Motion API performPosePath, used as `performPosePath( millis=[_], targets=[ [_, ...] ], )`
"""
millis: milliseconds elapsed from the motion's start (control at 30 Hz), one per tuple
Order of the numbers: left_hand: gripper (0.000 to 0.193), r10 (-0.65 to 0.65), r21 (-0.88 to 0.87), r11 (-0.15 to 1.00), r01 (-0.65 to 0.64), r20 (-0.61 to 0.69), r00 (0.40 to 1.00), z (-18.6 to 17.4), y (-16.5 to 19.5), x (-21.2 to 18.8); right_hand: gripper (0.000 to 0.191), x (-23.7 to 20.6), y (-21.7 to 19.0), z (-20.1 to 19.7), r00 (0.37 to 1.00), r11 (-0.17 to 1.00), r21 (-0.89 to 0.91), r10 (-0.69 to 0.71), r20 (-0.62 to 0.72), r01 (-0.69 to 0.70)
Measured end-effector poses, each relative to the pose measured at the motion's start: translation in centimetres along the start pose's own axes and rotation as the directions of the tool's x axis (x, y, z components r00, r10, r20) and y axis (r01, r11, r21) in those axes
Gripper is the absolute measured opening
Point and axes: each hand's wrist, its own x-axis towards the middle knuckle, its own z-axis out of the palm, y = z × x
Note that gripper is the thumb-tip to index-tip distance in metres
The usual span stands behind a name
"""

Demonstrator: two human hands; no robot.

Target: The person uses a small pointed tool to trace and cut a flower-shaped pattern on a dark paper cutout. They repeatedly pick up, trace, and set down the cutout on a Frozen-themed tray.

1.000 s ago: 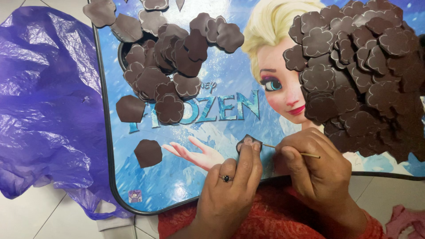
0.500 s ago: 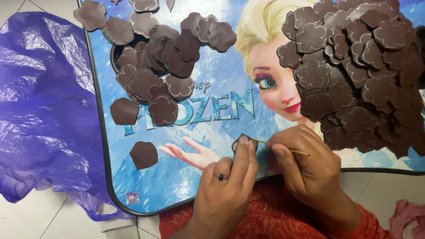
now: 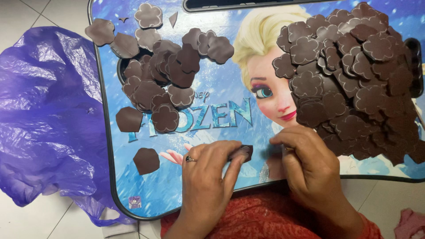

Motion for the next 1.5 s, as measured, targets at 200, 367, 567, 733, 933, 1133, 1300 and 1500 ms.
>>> performPosePath(
  millis=[200,367,567,733,933,1133,1300,1500],
  targets=[
    [0.018,-0.255,-0.283,0.931,0.230,-0.058,0.965,0.0,-1.0,-0.8,0.022,1.1,-0.2,0.4,0.993,0.994,-0.046,-0.100,0.058,0.102],
    [0.018,-0.447,-0.680,0.679,0.276,-0.084,0.891,0.2,-2.4,-1.6,0.021,1.7,-0.9,1.1,0.992,0.985,-0.130,-0.110,0.062,0.117],
    [0.019,-0.445,-0.759,0.627,0.176,-0.164,0.880,-0.1,-3.5,-2.3,0.035,2.1,-2.4,2.5,0.991,0.973,-0.193,-0.111,0.079,0.125],
    [0.016,-0.433,-0.724,0.661,0.197,-0.155,0.888,-0.9,-3.5,-2.5,0.038,2.1,-3.4,3.8,0.989,0.964,-0.227,-0.120,0.083,0.137],
    [0.016,-0.392,-0.571,0.779,0.258,-0.122,0.912,-2.3,-3.0,-2.1,0.025,1.8,-3.8,4.2,0.995,0.998,-0.059,0.041,0.088,-0.036],
    [0.015,-0.448,-0.567,0.738,0.366,-0.006,0.894,-3.1,-2.4,-1.2,0.025,2.1,-3.3,1.0,0.985,0.981,-0.095,0.165,-0.048,-0.169],
    [0.014,-0.320,-0.494,0.828,0.264,-0.030,0.947,-3.2,-1.6,-0.1,0.028,2.2,-2.4,-2.4,0.974,0.883,-0.464,-0.048,-0.223,-0.063],
    [0.015,-0.145,-0.463,0.866,0.192,0.135,0.980,-2.6,0.6,1.7,0.030,0.3,-1.3,-0.7,0.979,0.961,0.226,0.123,0.162,-0.159]
  ],
)
